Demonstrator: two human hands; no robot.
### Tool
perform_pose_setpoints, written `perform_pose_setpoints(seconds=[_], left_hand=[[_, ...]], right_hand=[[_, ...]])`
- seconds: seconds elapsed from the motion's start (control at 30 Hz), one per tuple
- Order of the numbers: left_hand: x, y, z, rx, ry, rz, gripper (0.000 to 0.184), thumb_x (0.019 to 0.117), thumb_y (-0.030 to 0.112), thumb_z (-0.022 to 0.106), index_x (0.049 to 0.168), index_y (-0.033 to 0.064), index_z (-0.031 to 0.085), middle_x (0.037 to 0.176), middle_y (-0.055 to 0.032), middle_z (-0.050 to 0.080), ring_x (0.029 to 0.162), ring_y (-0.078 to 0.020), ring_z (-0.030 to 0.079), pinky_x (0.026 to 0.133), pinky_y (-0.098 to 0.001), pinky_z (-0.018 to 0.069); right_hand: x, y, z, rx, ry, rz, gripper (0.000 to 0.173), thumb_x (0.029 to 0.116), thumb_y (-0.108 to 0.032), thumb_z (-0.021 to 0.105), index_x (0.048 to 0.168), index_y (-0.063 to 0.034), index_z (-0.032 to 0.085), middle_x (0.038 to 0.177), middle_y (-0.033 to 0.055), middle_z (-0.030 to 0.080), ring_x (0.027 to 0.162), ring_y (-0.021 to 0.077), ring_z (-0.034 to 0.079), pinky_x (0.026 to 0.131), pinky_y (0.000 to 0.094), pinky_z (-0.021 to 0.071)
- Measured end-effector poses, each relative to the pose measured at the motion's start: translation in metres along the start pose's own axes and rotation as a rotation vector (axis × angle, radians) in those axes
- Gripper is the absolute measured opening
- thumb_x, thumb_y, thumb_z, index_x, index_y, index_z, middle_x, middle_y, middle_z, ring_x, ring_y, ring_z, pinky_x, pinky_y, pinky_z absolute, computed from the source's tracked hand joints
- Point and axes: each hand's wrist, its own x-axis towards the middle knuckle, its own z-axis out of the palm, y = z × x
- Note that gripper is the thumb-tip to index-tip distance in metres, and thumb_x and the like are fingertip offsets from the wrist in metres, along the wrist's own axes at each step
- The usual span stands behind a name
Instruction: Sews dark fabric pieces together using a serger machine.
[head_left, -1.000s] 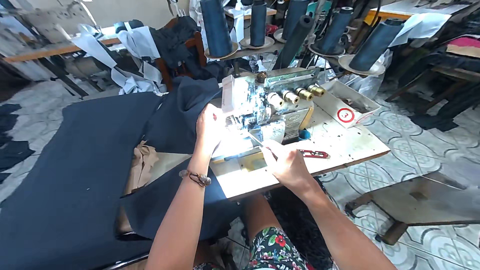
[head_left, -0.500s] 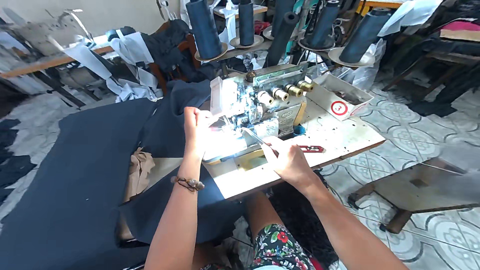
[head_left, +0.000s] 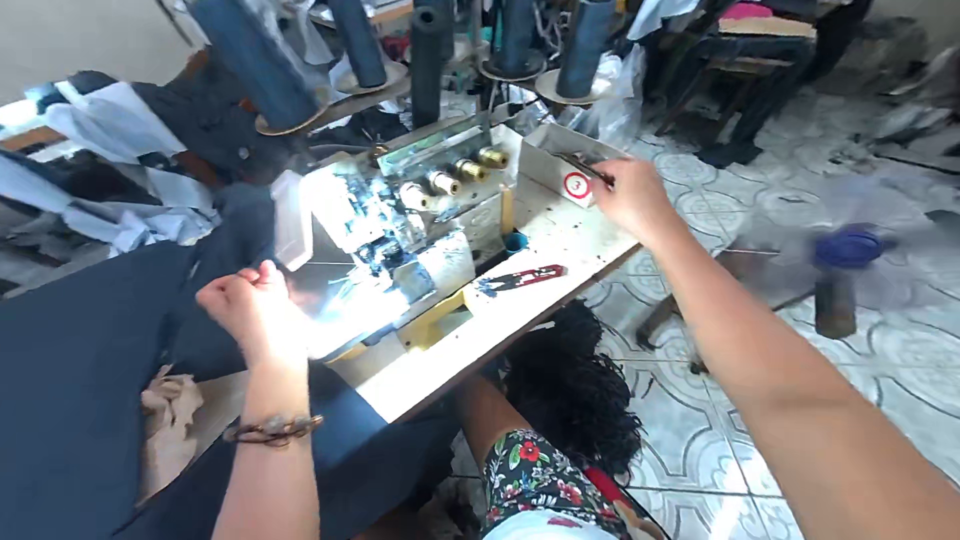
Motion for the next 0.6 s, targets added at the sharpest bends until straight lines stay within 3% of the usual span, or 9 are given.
perform_pose_setpoints(seconds=[0.07, 0.13, 0.23, 0.33, 0.47, 0.57, 0.6], left_hand=[[0.004, -0.003, -0.002, 0.037, -0.071, 0.023, 0.012, 0.1032, 0.004, 0.039, 0.109, 0.0147, 0.038, 0.095, 0.0048, 0.050, 0.083, -0.0044, 0.057, 0.080, -0.0268, 0.0531], [0.004, -0.002, 0.000, 0.112, -0.084, 0.025, 0.012, 0.1038, 0.008, 0.043, 0.107, 0.0177, 0.038, 0.092, 0.0068, 0.050, 0.076, -0.0027, 0.057, 0.071, -0.0245, 0.0531], [0.000, 0.003, 0.004, 0.208, -0.057, -0.004, 0.020, 0.1023, 0.008, 0.049, 0.118, 0.0129, 0.037, 0.100, 0.0014, 0.048, 0.079, -0.0062, 0.056, 0.069, -0.0279, 0.0541], [0.003, 0.001, 0.003, 0.239, -0.053, 0.026, 0.027, 0.1016, 0.009, 0.056, 0.120, 0.0122, 0.036, 0.097, 0.0023, 0.048, 0.073, -0.0040, 0.055, 0.066, -0.0248, 0.0530], [0.010, 0.000, -0.003, 0.221, -0.077, 0.047, 0.034, 0.0985, 0.005, 0.055, 0.125, 0.0120, 0.035, 0.104, 0.0025, 0.049, 0.089, -0.0045, 0.056, 0.078, -0.0259, 0.0517], [0.007, 0.002, -0.003, 0.324, -0.076, 0.056, 0.050, 0.1008, 0.009, 0.053, 0.145, 0.0048, 0.031, 0.128, -0.0047, 0.048, 0.117, -0.0103, 0.054, 0.097, -0.0322, 0.0513], [0.007, 0.002, -0.002, 0.325, -0.068, 0.066, 0.048, 0.1014, 0.011, 0.052, 0.144, 0.0056, 0.031, 0.127, -0.0042, 0.046, 0.116, -0.0104, 0.053, 0.095, -0.0328, 0.0509]], right_hand=[[0.020, 0.009, -0.001, -0.071, -0.044, 0.005, 0.030, 0.1041, -0.014, 0.051, 0.120, 0.0048, 0.069, 0.121, 0.0314, 0.064, 0.117, 0.0483, 0.061, 0.100, 0.0647, 0.0454], [0.036, 0.012, 0.002, -0.126, -0.083, 0.028, 0.029, 0.1041, -0.015, 0.052, 0.114, 0.0058, 0.070, 0.119, 0.0316, 0.064, 0.116, 0.0486, 0.061, 0.098, 0.0648, 0.0467], [0.054, 0.017, 0.010, -0.156, -0.143, 0.075, 0.027, 0.1027, -0.015, 0.053, 0.109, 0.0057, 0.070, 0.118, 0.0309, 0.064, 0.116, 0.0483, 0.061, 0.096, 0.0659, 0.0475], [0.067, 0.019, 0.019, -0.182, -0.206, 0.104, 0.026, 0.1003, -0.014, 0.055, 0.106, 0.0069, 0.070, 0.115, 0.0318, 0.066, 0.114, 0.0498, 0.062, 0.092, 0.0694, 0.0472], [0.077, 0.012, 0.022, -0.175, -0.230, 0.132, 0.025, 0.0974, -0.015, 0.061, 0.108, 0.0064, 0.069, 0.117, 0.0323, 0.065, 0.115, 0.0509, 0.061, 0.092, 0.0719, 0.0465], [0.088, 0.012, 0.021, -0.189, -0.220, 0.114, 0.027, 0.0951, -0.016, 0.066, 0.113, 0.0040, 0.069, 0.122, 0.0309, 0.064, 0.118, 0.0498, 0.060, 0.095, 0.0708, 0.0465], [0.090, 0.012, 0.021, -0.193, -0.201, 0.086, 0.029, 0.0952, -0.016, 0.066, 0.117, 0.0027, 0.068, 0.124, 0.0302, 0.063, 0.120, 0.0494, 0.059, 0.097, 0.0703, 0.0462]])
